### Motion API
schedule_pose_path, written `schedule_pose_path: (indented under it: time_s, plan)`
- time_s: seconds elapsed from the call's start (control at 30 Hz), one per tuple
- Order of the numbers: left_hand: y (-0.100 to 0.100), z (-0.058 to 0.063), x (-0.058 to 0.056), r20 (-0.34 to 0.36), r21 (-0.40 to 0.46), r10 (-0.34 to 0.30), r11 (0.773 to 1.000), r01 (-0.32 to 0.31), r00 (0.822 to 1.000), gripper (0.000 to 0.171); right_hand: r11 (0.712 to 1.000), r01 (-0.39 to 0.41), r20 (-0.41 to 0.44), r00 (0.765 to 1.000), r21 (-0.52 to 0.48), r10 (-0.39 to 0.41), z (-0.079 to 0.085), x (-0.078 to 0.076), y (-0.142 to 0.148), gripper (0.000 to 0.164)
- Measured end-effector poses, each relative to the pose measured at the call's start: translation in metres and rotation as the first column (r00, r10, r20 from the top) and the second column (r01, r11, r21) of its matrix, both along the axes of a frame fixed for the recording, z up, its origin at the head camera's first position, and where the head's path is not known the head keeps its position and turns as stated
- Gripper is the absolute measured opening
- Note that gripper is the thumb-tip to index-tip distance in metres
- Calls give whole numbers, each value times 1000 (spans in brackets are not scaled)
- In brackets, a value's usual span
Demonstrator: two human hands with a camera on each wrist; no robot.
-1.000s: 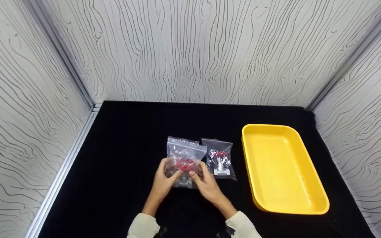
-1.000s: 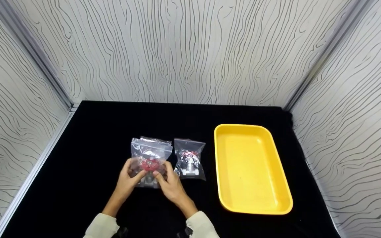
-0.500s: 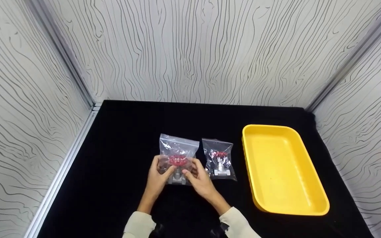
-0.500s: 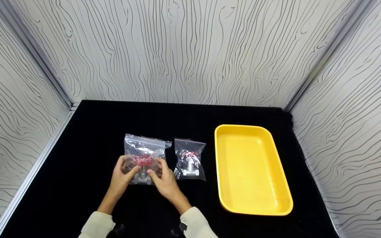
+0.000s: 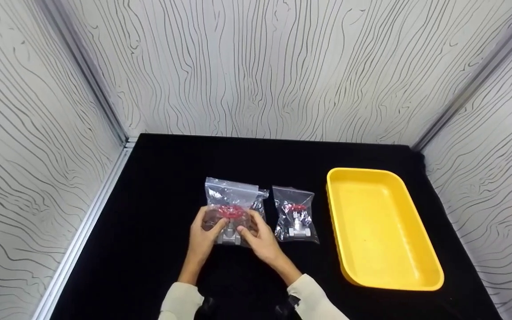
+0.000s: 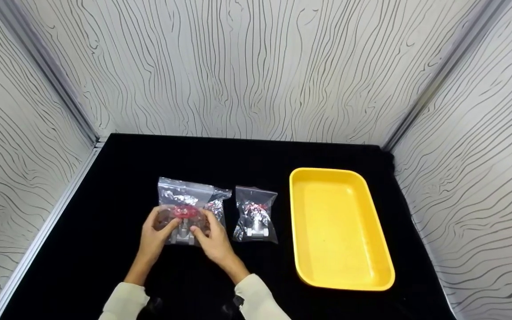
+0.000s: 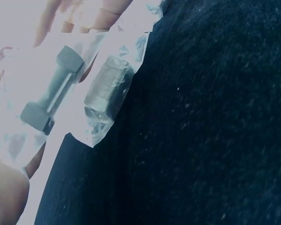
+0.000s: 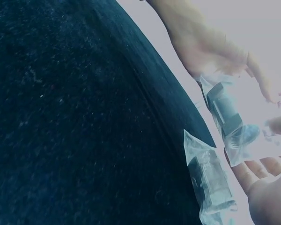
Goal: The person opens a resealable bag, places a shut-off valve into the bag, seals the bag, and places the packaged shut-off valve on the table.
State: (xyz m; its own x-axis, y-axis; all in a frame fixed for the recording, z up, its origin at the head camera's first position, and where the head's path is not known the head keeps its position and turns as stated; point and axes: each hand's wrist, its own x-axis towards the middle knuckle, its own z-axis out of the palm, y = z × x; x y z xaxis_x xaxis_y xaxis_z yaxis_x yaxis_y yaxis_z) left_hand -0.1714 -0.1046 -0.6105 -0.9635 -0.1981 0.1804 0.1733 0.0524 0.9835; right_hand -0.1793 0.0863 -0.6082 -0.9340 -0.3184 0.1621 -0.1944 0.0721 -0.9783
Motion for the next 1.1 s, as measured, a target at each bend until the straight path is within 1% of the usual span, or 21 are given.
schedule_pose_path:
  time_s: [0.13,0.23,0.4,0.53,0.67,0.73,0.9,1.03,1.1]
  plan:
    - [-6,1,-2,-23,15,17,1000,-17,1000,37,1000,-9,-6,1000,-8,9,1,-3,-6,49]
    - [-11,2,-4,-31,33,33,999,-32,999,38,1000,-19,6,1000,-16,19,4,-4,-11,52]
    - [-19,3,-8,-23,49,65,997,-64,998,39,998,-38,25,999,-46,39,7,-7,-18,57]
    - [-24,3,-11,11,57,78,995,-79,997,38,996,-55,47,997,-73,59,6,-11,-24,57]
    - [-30,4,-13,51,56,82,995,-85,995,39,995,-64,71,995,-72,69,5,-15,-30,56]
    - [-33,4,-15,62,50,90,994,-93,994,39,996,-66,82,994,-67,72,5,-17,-33,56]
    - [-41,1,-19,83,38,128,991,-131,988,37,997,-76,76,994,-33,79,4,-20,-40,56]
    - [-46,-2,-19,103,12,160,987,-162,982,36,996,-90,83,992,-17,91,2,-22,-47,58]
    - [-48,-4,-19,117,4,164,986,-165,980,36,996,-87,87,992,-15,88,1,-23,-49,58]
